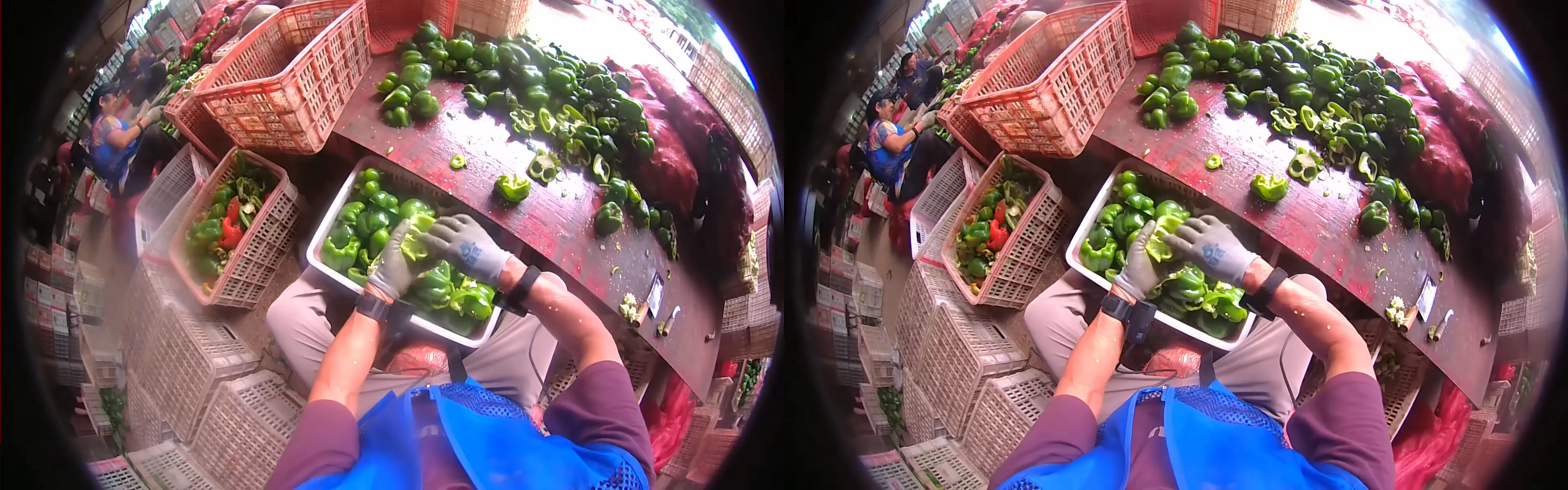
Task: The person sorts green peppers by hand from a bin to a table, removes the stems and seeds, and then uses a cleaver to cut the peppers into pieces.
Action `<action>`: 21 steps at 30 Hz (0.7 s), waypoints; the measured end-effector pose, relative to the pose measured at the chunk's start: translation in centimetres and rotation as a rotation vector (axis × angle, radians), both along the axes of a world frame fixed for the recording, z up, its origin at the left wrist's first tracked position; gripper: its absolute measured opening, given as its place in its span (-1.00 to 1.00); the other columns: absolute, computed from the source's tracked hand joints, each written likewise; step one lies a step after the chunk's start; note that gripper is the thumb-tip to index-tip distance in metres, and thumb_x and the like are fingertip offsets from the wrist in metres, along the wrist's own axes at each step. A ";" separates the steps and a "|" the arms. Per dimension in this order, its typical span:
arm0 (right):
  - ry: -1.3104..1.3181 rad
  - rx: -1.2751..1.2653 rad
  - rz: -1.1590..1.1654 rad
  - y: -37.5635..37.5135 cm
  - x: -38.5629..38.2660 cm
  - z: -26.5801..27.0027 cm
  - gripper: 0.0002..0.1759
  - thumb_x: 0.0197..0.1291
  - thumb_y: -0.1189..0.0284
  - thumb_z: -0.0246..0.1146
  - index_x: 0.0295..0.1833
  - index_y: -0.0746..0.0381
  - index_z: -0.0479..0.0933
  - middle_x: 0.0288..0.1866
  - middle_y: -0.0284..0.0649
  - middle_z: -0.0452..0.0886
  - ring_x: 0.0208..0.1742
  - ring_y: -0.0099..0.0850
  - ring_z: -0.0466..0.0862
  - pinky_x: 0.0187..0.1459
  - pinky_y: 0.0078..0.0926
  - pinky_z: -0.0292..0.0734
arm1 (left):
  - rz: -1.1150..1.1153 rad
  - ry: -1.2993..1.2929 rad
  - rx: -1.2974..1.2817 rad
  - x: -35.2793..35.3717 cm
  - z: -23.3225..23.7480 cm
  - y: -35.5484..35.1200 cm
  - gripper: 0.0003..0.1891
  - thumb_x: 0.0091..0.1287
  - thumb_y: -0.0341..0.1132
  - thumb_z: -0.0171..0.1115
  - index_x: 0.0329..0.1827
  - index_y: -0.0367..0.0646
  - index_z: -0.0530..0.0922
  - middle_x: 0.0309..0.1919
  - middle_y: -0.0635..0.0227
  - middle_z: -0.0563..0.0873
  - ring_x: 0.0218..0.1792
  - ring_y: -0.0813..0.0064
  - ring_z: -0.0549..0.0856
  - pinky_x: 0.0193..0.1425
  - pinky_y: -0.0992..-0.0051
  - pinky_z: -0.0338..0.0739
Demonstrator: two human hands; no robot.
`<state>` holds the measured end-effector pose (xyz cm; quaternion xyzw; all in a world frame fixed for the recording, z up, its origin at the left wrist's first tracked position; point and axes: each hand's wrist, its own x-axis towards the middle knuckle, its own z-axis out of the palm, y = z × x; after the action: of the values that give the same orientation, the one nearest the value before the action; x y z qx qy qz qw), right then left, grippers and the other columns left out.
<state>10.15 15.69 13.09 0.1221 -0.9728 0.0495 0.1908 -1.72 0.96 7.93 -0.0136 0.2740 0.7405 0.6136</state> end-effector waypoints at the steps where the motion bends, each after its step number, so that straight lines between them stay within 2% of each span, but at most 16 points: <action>1: -0.062 -0.021 0.004 -0.1 0.2 -0.5 -0.51 0.14 0.31 0.23 0.22 0.11 0.46 0.04 -0.17 0.58 0.07 -0.17 0.59 0.10 -0.20 0.46 | -0.013 -0.060 -0.010 0.4 0.4 -0.1 -0.49 0.41 0.17 -0.02 0.15 -0.03 0.52 -0.08 0.29 0.69 -0.14 0.33 0.71 -0.08 0.26 0.65; 2: -0.057 0.017 0.008 -0.2 0.4 -0.3 -0.55 0.16 0.30 0.19 0.18 0.14 0.47 -0.10 -0.19 0.60 -0.02 -0.18 0.60 0.03 -0.20 0.47 | -0.037 -0.124 0.005 0.9 1.3 -0.4 -0.55 0.39 0.08 0.04 0.14 -0.03 0.53 -0.08 0.31 0.68 -0.11 0.38 0.68 -0.04 0.28 0.62; 5: -0.106 -0.032 -0.024 -1.2 0.9 0.1 -0.61 0.12 0.33 0.20 0.10 0.15 0.49 -0.23 -0.22 0.59 -0.11 -0.20 0.59 -0.06 -0.21 0.46 | -0.033 0.142 -0.067 1.3 -0.2 -1.2 -0.61 0.36 -0.03 0.09 0.12 -0.04 0.54 -0.06 0.31 0.67 -0.08 0.40 0.68 -0.04 0.32 0.62; 6: -0.075 -0.027 -0.020 -1.4 0.7 0.0 -0.65 0.09 0.34 0.21 0.03 0.15 0.50 -0.28 -0.23 0.59 -0.15 -0.20 0.58 -0.11 -0.22 0.45 | -0.022 0.037 -0.077 1.5 -0.2 -1.2 -0.65 0.34 -0.11 0.08 0.11 -0.04 0.55 -0.07 0.33 0.68 -0.09 0.42 0.68 -0.02 0.37 0.62; 9: -0.039 -0.164 -0.153 -2.5 0.1 0.0 -0.65 0.06 0.34 0.21 0.01 0.14 0.51 -0.26 -0.22 0.60 -0.16 -0.19 0.57 -0.11 -0.22 0.44 | 0.128 -0.054 0.079 2.3 0.4 -0.7 -0.69 0.36 -0.18 0.11 0.08 -0.10 0.55 -0.11 0.32 0.67 -0.06 0.38 0.66 0.08 0.33 0.58; 10: -0.016 -0.220 -0.180 -2.8 -0.5 -1.0 -0.70 0.08 0.36 0.21 -0.03 0.15 0.53 -0.28 -0.17 0.60 -0.20 -0.12 0.60 -0.13 -0.16 0.45 | 0.129 -0.039 0.086 1.9 -0.8 -0.8 -0.66 0.37 -0.21 0.10 0.14 -0.14 0.53 -0.06 0.36 0.66 -0.04 0.44 0.65 0.09 0.36 0.57; 13: -0.029 -0.568 -0.453 -3.9 -1.9 -5.1 -0.78 0.12 0.34 0.20 -0.13 0.17 0.55 -0.32 -0.10 0.58 -0.24 -0.04 0.61 -0.18 -0.08 0.46 | 0.266 0.469 -0.135 3.4 -0.9 -0.5 -0.62 0.41 -0.19 0.02 0.23 -0.08 0.50 0.08 0.38 0.63 0.06 0.51 0.63 0.13 0.43 0.56; 14: -0.036 -0.583 -0.492 -4.1 -2.2 -4.4 -0.82 0.21 0.32 0.16 -0.21 0.20 0.53 -0.30 -0.04 0.60 -0.24 -0.01 0.63 -0.22 -0.03 0.47 | 0.318 0.575 -0.118 4.2 -0.7 -0.3 -0.58 0.42 -0.20 0.03 0.30 -0.09 0.44 0.16 0.40 0.57 0.13 0.56 0.57 0.12 0.48 0.56; 15: -0.044 -0.548 -0.481 -4.1 -2.4 -4.5 -0.82 0.24 0.30 0.16 -0.25 0.19 0.51 -0.24 -0.03 0.63 -0.21 -0.01 0.63 -0.25 -0.06 0.48 | 0.327 0.533 -0.133 4.7 -1.0 -0.7 -0.56 0.41 -0.22 0.04 0.33 -0.12 0.41 0.17 0.38 0.56 0.13 0.55 0.56 0.13 0.49 0.56; 17: -0.180 -0.753 -0.549 -3.7 -3.1 -4.0 -0.80 0.31 0.33 0.15 -0.13 0.22 0.54 -0.21 -0.11 0.66 -0.24 -0.13 0.67 -0.23 -0.19 0.52 | 0.358 0.471 -0.133 4.0 -0.7 0.0 -0.51 0.40 -0.26 0.05 0.38 -0.19 0.36 0.18 0.34 0.54 0.13 0.51 0.56 0.14 0.51 0.54; 19: 0.071 -1.363 -0.396 -2.3 -2.5 -3.1 -0.75 0.38 0.35 0.12 0.05 0.25 0.52 -0.23 -0.24 0.66 -0.24 -0.35 0.66 -0.17 -0.39 0.54 | 0.330 0.587 -0.162 2.1 -0.5 -0.8 -0.50 0.38 -0.30 0.04 0.38 -0.24 0.35 0.15 0.28 0.57 0.10 0.46 0.59 0.19 0.48 0.52; 20: 0.164 -1.514 -0.348 -0.6 -1.8 -3.0 -0.69 0.44 0.36 0.06 0.17 0.29 0.48 -0.21 -0.29 0.63 -0.19 -0.49 0.59 -0.10 -0.51 0.52 | 0.356 0.838 -0.170 0.1 -1.9 -0.9 -0.49 0.35 -0.35 0.03 0.39 -0.26 0.34 0.13 0.24 0.59 0.08 0.44 0.62 0.20 0.48 0.51; 21: 0.176 -1.687 -0.431 -0.8 0.4 2.3 -0.68 0.44 0.36 0.05 0.15 0.33 0.48 -0.17 -0.22 0.64 -0.13 -0.47 0.60 -0.08 -0.50 0.53 | 0.383 0.946 -0.195 -1.2 -1.3 -1.1 -0.48 0.34 -0.39 0.03 0.39 -0.26 0.33 0.16 0.22 0.58 0.12 0.43 0.59 0.24 0.47 0.48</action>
<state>10.56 14.91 15.40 -0.2430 -0.5952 0.7059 0.2972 -2.94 -0.11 6.61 0.2157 0.5815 0.7358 0.2719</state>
